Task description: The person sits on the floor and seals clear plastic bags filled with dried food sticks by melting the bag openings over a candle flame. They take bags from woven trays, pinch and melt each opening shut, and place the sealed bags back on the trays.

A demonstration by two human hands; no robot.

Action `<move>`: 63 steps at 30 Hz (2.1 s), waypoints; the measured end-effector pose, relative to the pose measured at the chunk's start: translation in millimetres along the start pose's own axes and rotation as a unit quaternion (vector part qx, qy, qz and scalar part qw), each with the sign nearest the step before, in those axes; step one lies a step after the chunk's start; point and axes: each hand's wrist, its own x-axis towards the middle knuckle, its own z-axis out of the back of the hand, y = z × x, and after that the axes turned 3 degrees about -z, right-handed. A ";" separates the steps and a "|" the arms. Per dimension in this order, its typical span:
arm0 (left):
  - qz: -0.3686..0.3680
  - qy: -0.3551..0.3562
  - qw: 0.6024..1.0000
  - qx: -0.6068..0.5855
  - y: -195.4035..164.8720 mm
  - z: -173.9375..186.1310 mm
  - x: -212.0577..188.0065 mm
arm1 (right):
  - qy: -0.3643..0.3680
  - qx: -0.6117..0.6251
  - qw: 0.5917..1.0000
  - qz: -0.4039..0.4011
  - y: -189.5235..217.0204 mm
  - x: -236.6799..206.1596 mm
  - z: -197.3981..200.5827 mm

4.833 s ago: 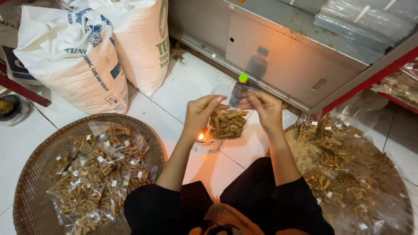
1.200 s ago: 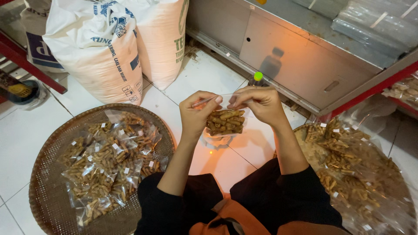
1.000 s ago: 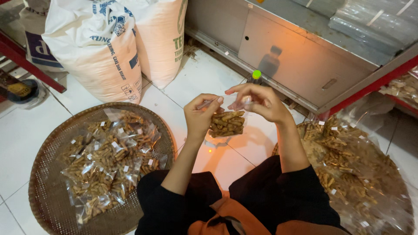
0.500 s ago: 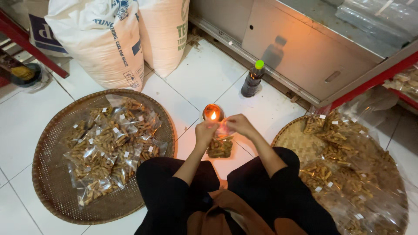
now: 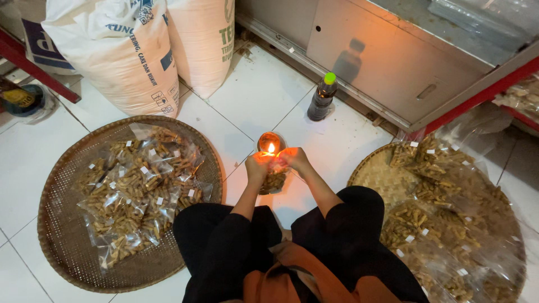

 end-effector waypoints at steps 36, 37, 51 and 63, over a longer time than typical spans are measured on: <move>-0.084 -0.053 0.995 -0.016 26.1 10.2 8.7 | -0.103 0.057 0.989 0.086 -20.7 14.7 -27.9; -0.106 -0.060 0.993 -0.001 26.6 10.7 10.1 | -0.102 0.071 0.989 0.086 -20.2 15.2 -28.8; -0.068 -0.028 0.994 -0.076 30.3 22.5 4.3 | -0.086 0.108 0.984 0.116 -24.1 8.9 -39.5; -0.074 -0.031 0.981 -0.176 37.0 28.4 0.2 | -0.071 0.160 0.978 0.116 -23.4 6.2 -51.6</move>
